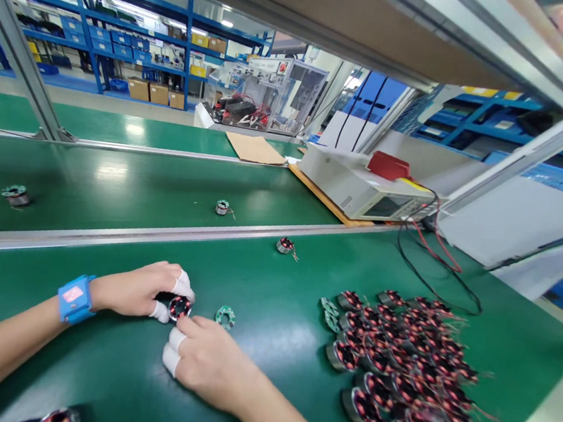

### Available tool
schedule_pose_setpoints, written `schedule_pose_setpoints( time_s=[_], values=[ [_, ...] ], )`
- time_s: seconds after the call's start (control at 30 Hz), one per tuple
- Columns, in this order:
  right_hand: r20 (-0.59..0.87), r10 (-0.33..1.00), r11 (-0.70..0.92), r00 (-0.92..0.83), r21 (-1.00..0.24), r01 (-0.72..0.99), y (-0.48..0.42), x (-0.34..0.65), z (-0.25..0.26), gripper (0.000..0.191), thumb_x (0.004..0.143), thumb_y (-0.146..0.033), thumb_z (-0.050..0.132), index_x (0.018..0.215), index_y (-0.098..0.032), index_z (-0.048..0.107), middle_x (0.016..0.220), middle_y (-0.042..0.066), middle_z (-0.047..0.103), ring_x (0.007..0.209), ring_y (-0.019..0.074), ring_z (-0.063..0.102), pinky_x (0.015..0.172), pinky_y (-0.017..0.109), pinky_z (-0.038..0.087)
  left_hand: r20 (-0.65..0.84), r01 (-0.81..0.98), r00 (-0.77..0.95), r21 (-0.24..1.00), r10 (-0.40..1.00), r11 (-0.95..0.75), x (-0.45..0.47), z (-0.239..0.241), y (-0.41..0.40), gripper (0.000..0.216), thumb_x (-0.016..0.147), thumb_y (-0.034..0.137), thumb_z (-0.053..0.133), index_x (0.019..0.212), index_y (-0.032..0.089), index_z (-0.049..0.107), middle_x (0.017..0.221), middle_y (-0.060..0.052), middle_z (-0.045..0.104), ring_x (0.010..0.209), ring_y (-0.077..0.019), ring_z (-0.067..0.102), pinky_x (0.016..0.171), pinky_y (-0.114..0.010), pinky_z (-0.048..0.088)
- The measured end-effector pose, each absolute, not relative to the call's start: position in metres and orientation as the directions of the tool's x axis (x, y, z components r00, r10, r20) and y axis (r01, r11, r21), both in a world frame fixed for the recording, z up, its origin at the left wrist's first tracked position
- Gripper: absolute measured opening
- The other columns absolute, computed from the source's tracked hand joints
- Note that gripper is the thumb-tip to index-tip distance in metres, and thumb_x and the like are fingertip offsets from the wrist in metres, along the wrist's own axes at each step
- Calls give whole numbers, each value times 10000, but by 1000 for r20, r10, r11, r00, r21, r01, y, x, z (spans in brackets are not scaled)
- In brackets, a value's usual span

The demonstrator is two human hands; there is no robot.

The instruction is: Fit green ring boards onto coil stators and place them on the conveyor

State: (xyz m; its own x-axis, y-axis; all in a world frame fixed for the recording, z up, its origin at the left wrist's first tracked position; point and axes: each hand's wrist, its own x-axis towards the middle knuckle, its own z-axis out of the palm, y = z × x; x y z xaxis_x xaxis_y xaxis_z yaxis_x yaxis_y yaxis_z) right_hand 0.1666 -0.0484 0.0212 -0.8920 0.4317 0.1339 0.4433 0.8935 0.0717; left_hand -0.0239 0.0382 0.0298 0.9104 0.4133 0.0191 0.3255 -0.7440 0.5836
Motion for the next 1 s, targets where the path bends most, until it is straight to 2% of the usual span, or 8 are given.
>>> schedule_pose_setpoints(
  time_s=[0.13, 0.2, 0.3, 0.47, 0.6, 0.7, 0.83, 1.0],
  values=[
    [306, 582, 807, -753, -103, 582, -62, 188, 20, 246, 861, -204, 448, 1042, -191, 614, 912, 80, 688, 873, 211, 601, 729, 315, 494, 22, 315, 905, 638, 426, -702, -25, 27, 37, 299, 779, 181, 613, 1070, 246, 591, 998, -13, 609, 953, -191, 498, 861, -270, 369],
    [368, 806, 558, -463, -214, 801, -63, 204, 21, 282, 871, -246, 448, 1103, -200, 601, 936, 91, 688, 845, 206, 625, 736, 318, 505, 14, 313, 903, 664, 430, -679, -25, 24, 37, 376, 781, 174, 597, 1149, 245, 558, 1042, -28, 598, 986, -203, 490, 891, -291, 375],
    [193, 974, 174, -118, -304, 937, -56, 220, 22, 316, 793, -288, 569, 1089, -193, 624, 1044, 125, 653, 958, 264, 599, 802, 387, 497, -7, 324, 895, 698, 445, -639, -26, 23, 36, 503, 762, 100, 540, 1241, 243, 495, 1124, -49, 568, 1049, -213, 483, 936, -322, 380],
    [59, 990, 135, -131, -696, 705, -32, 209, 16, 163, 729, -201, 593, 857, -171, 689, 853, 77, 669, 787, 206, 607, 738, 353, 510, 102, 412, 731, 722, 674, -556, -19, 35, 28, 358, 795, 81, 440, 1115, 177, 569, 1132, -70, 578, 1059, -195, 498, 965, -331, 372],
    [42, 999, 47, -24, -949, 311, -19, 183, 18, 303, 729, -313, 614, 992, -170, 663, 699, 19, 611, 559, 129, 523, 497, 256, 488, 124, 447, 631, 748, 766, -490, -8, 42, 23, 220, 870, 277, 437, 830, 169, 625, 879, -34, 640, 841, -176, 548, 782, -297, 436],
    [47, 998, 53, -38, -980, 189, -15, 166, 24, 386, 725, -384, 622, 1047, -174, 653, 757, 33, 614, 576, 126, 528, 494, 251, 497, 98, 409, 599, 815, 795, -409, -5, 42, 26, 267, 863, 272, 411, 690, 152, 575, 744, -9, 623, 707, -142, 543, 650, -246, 425],
    [111, 990, 139, -90, -883, 448, -17, 166, 30, 404, 680, -303, 671, 1063, -176, 647, 790, 41, 618, 618, 146, 568, 568, 275, 524, 97, 422, 540, 828, 836, -369, -5, 39, 25, 283, 860, 294, 391, 692, 154, 570, 724, -10, 610, 689, -147, 535, 621, -249, 411],
    [162, 980, 195, -118, -641, 742, -19, 184, 27, 319, 738, -262, 622, 1046, -186, 649, 833, 63, 634, 689, 172, 588, 617, 291, 538, 109, 682, 542, 521, 833, -512, -1, 29, 9, 389, 624, 504, 682, 784, 158, 605, 815, -62, 574, 818, -249, 503, 695, -342, 404]
  ],
)
